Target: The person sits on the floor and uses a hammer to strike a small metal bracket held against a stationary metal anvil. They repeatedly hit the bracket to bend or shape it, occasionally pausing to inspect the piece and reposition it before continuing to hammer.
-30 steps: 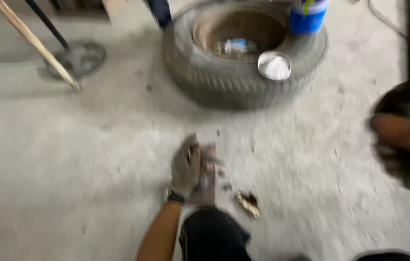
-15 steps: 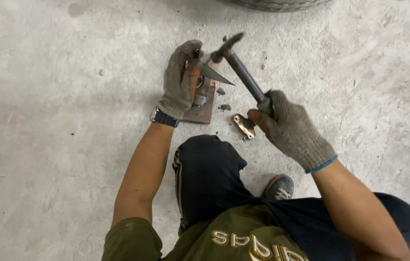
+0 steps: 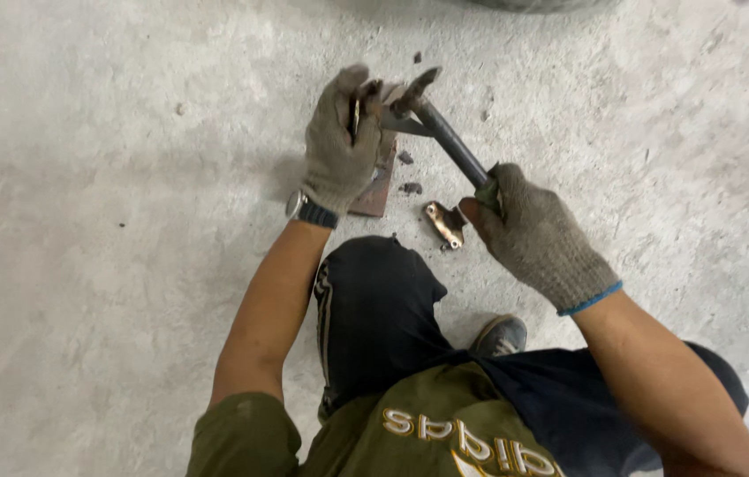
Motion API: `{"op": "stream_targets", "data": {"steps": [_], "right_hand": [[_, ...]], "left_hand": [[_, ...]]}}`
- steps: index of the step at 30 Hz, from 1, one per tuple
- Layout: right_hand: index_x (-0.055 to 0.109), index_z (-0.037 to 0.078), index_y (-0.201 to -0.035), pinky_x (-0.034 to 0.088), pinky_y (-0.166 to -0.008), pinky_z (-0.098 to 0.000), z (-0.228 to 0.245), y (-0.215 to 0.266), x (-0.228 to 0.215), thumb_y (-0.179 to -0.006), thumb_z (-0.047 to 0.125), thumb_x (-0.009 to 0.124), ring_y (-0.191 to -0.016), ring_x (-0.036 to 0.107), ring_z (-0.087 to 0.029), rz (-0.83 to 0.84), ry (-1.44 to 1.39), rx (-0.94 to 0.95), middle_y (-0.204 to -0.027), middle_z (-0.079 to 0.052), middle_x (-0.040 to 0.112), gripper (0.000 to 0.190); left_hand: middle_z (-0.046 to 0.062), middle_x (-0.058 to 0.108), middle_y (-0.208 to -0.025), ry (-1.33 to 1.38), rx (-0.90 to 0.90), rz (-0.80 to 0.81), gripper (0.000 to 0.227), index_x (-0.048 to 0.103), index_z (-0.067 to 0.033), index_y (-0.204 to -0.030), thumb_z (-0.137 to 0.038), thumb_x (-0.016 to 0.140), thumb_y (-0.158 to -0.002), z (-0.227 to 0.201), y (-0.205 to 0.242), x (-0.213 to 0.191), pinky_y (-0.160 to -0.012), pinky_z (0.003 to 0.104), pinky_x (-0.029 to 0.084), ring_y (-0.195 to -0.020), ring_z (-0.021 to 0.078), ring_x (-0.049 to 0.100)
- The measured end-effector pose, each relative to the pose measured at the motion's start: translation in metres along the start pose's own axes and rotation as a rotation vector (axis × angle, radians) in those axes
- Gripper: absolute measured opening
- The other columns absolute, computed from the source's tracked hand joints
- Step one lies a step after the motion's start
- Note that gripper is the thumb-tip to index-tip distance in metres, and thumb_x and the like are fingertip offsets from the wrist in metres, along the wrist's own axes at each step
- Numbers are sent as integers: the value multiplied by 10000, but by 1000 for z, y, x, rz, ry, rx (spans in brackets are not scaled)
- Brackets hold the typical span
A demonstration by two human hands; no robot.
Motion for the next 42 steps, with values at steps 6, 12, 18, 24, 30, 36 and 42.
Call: {"op": "stream_targets", "data": {"steps": [6,12,18,24,30,36,42], "right_hand": [[549,21,-1189,559,-564,-401,-9,-2,4,-941,364,680,-637,703,-218,47,-107,107,-742,-124,695,443],[506,20,-1263,563,-474,-361,-5,4,-17,-936,313,687,-561,649,-196,2,-90,234,-722,-97,665,475],[540,27,-1180,536,-389,-349,3,2,4,-1002,314,595,-487,604,-187,135,-58,324,-647,-85,620,342],[517,-9,-1233,537,-357,-283,7,-5,-13,-981,264,614,-471,609,-154,20,-124,81,-636,-86,624,384],[410,-2,-1377,509,-370,-276,-2,11,-59,-1035,239,567,-521,580,-143,-177,-141,262,-715,-93,610,446],[501,-14,-1188,490,-410,-257,9,-21,18,-1005,293,603,-540,613,-146,183,-234,249,-732,-60,635,372],[507,-14,-1255,533,-448,-339,-46,2,-7,-981,348,658,-556,573,-161,-141,-485,241,-721,-78,599,479]], "left_hand": [[101,719,-880,-842,-8,154,311,662,-111,-1070,-393,571,-974,-21,3,-7,-609,369,529,-730,200,680],[5,593,-528,-674,-37,220,315,648,-108,-983,-386,519,-1052,-17,-4,-7,-424,340,477,-420,176,573],[32,620,-548,-656,-26,231,305,644,-114,-970,-383,528,-1055,-10,1,-7,-436,343,490,-445,191,604],[26,605,-527,-644,-3,220,275,629,-107,-941,-353,573,-1052,-12,-1,-8,-419,353,480,-416,193,584],[10,578,-534,-657,24,214,272,621,-126,-938,-349,528,-1063,7,7,-4,-427,341,461,-429,175,560],[-5,563,-514,-671,-66,209,357,648,-92,-971,-406,504,-1063,3,-2,-7,-360,358,426,-384,188,528],[10,588,-583,-586,-177,255,430,660,-50,-1055,-429,462,-1103,-6,4,-11,-388,350,463,-443,190,563]]}}
Point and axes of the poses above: each hand's wrist, its own y-axis away from the middle knuckle, its own x-axis out of the palm, z = x × y, the point moved 6 cm from there along -y, towards the middle knuckle
